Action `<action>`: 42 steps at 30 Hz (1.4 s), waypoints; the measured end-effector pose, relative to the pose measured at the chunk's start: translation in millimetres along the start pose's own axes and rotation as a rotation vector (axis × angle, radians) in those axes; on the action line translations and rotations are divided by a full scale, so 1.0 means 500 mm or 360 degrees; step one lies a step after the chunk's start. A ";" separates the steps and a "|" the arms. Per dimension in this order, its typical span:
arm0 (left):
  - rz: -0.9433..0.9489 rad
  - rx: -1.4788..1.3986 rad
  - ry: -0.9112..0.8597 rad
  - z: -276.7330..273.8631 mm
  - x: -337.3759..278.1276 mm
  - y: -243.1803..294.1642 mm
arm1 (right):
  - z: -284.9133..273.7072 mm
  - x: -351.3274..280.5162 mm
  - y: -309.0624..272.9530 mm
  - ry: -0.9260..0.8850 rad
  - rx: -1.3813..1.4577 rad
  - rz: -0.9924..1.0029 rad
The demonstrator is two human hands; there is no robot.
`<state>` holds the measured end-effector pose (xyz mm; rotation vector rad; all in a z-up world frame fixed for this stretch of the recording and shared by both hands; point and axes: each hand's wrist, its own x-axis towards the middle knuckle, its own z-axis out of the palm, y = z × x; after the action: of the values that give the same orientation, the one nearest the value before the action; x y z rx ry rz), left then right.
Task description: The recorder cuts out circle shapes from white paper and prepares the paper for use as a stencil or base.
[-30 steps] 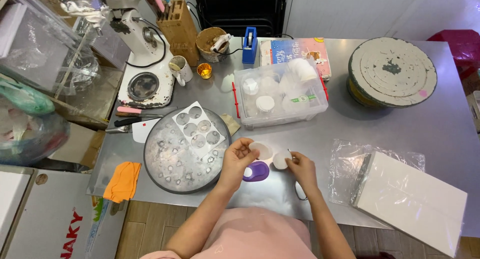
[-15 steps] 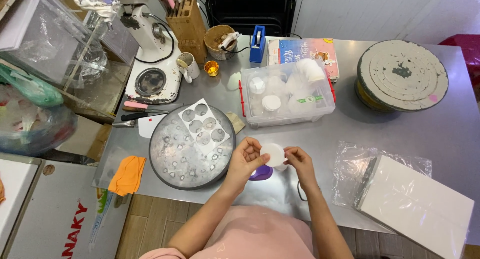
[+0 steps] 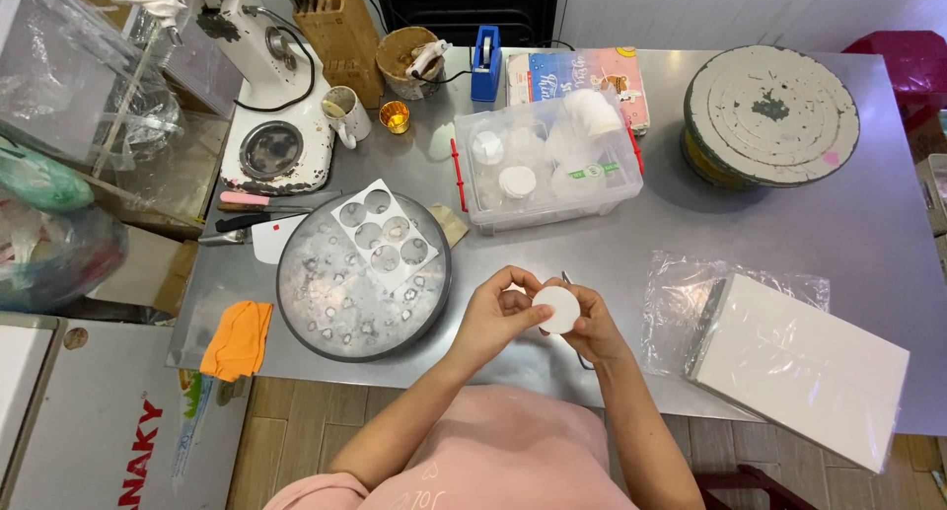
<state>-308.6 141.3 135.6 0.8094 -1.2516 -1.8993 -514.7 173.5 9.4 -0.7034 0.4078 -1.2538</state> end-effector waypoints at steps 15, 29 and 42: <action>0.1117 0.1512 -0.0070 -0.006 -0.025 0.061 | -0.038 -0.016 0.079 -0.0072 0.0303 -0.0020; 0.0610 0.0422 -0.0437 -0.048 -0.006 0.026 | 0.051 -0.034 0.008 -0.0086 0.0175 -0.0194; 0.0392 -0.0286 -0.0654 -0.133 0.051 0.019 | 0.036 -0.063 -0.017 0.0555 -0.0398 -0.0347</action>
<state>-267.2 85.0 119.1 0.1622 -1.3225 -1.9948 -518.1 206.8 25.4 -0.7556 0.8013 -1.5555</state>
